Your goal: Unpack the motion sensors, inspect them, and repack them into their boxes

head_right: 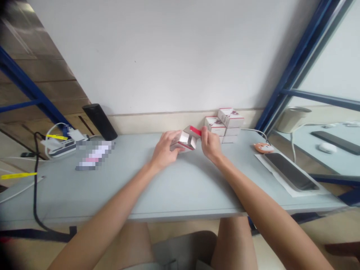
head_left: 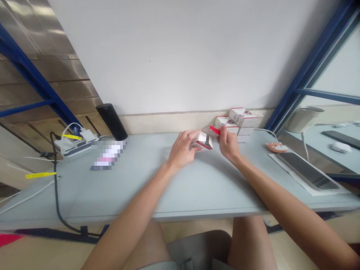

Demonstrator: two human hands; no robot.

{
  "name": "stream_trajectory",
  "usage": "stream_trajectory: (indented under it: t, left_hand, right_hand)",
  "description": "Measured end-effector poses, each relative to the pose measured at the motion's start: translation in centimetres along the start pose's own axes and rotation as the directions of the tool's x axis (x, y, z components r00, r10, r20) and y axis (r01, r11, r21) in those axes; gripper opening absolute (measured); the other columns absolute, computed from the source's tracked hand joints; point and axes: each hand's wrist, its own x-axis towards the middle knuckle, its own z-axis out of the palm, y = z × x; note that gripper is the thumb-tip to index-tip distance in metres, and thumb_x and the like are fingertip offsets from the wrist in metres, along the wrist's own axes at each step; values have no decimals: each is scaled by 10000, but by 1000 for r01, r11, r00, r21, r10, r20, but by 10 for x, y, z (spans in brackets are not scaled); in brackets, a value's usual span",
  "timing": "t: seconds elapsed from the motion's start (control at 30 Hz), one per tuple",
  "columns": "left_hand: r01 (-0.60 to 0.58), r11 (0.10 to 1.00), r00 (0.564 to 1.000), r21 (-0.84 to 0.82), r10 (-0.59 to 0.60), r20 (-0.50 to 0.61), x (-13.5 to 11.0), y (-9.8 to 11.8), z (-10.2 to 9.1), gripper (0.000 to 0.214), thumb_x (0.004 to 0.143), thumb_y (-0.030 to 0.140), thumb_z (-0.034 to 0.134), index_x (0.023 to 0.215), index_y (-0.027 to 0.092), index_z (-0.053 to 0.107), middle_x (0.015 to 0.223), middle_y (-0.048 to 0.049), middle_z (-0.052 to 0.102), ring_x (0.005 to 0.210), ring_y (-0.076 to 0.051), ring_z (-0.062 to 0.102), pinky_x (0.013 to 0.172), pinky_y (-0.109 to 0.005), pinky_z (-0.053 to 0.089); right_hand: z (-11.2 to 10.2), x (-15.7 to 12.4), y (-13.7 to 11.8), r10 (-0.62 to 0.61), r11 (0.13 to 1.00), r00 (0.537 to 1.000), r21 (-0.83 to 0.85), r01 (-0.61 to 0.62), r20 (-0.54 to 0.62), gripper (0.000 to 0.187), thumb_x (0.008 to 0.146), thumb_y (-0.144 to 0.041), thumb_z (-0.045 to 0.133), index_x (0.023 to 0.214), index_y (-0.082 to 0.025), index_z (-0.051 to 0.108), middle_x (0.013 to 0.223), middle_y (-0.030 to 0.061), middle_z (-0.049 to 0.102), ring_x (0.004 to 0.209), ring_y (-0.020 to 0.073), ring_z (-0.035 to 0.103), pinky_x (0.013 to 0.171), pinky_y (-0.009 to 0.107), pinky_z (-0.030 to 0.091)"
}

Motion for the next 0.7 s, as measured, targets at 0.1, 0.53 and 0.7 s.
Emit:
stream_trajectory:
  t: [0.1, 0.53, 0.7]
  left_hand:
    - [-52, 998, 997, 38, 50, 58, 0, 3, -3, 715, 903, 160, 738, 1516, 364, 431, 1337, -73, 613, 1232, -253, 602, 1037, -420, 543]
    - [-326, 900, 886, 289, 184, 425, 0, 23, -4, 683, 849, 73, 619, 1434, 426, 606, 1251, -100, 549, 1062, -273, 555, 951, -444, 502]
    - [-278, 912, 913, 302, 153, 379, -1, 19, -4, 692, 786, 40, 615, 1402, 354, 621, 1180, -111, 540, 1063, -280, 552, 939, -444, 512]
  right_hand:
    - [2, 4, 1, 174, 976, 984, 139, -166, -48, 747, 1003, -796, 184, 568, -250, 450, 492, 25, 475, 500, 184, 472, 529, 333, 378]
    - [18, 2, 22, 215, 958, 936, 124, -257, 277, 776, 934, -835, 348, 731, -170, 691, 681, 73, 692, 679, 229, 630, 642, 330, 465]
    - [13, 2, 18, 100, 987, 975, 100, -122, 199, 816, 1020, -753, 179, 981, -173, 751, 854, 95, 743, 762, 233, 667, 720, 341, 502]
